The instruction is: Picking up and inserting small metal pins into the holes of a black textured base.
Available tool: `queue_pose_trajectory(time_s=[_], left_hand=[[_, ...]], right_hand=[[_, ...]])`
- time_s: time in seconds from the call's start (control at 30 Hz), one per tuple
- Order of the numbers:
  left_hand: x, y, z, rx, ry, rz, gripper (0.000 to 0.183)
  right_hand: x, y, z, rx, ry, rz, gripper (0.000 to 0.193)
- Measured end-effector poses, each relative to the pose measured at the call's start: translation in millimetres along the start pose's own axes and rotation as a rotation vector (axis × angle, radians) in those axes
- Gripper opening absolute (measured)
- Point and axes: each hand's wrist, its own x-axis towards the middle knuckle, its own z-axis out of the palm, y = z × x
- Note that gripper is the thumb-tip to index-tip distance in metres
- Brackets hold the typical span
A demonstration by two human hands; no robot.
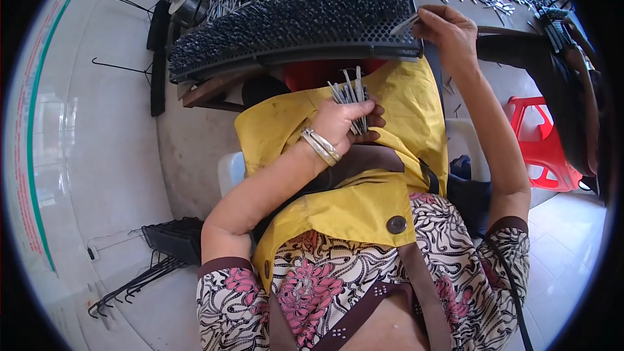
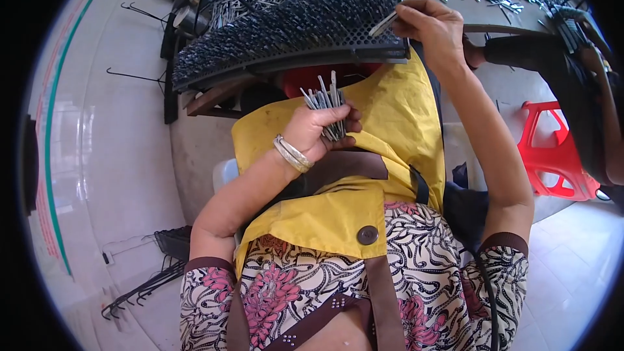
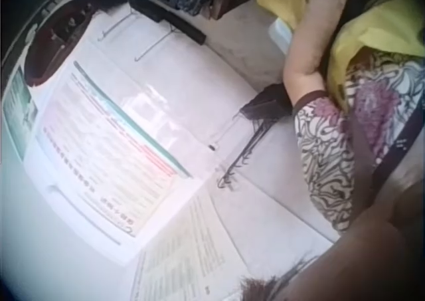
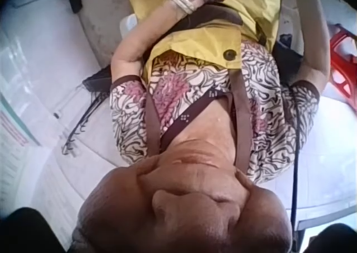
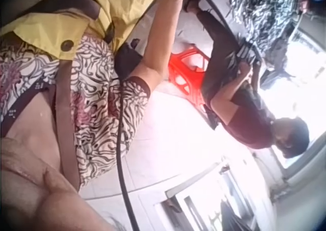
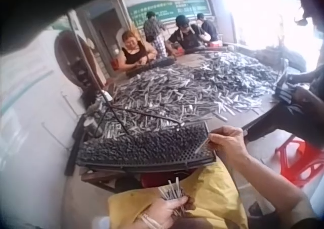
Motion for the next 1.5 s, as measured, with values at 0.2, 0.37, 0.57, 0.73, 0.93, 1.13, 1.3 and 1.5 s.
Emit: queue_pose_trajectory(time_s=[0.2,0.37,0.57,0.73,0.93,1.13,1.3,1.5], left_hand=[[-2,-6,1,-0.015,-0.015,0.008,0.017],[-4,-8,-2,-0.019,-0.001,-0.007,0.018],[-6,-9,-1,-0.028,-0.016,0.005,0.018],[-5,-10,-1,-0.006,-0.008,-0.016,0.018],[-5,-13,-2,-0.017,-0.015,-0.015,0.017],[-4,-8,-1,-0.047,-0.025,0.012,0.017],[-2,-6,-1,-0.038,-0.047,0.034,0.016],[-6,-20,0,-0.013,-0.053,0.124,0.024]], right_hand=[[29,17,2,-0.012,0.053,-0.071,0.014],[34,25,7,-0.295,0.014,-0.221,0.012],[39,23,8,-0.464,-0.101,-0.356,0.010],[42,16,16,-0.818,-0.272,-0.560,0.012],[43,6,30,-1.118,-0.308,-0.564,0.012],[49,10,33,-1.156,-0.272,-0.561,0.013],[50,15,29,-1.225,-0.228,-0.662,0.009],[30,20,26,-1.252,-0.260,-0.837,0.007]])
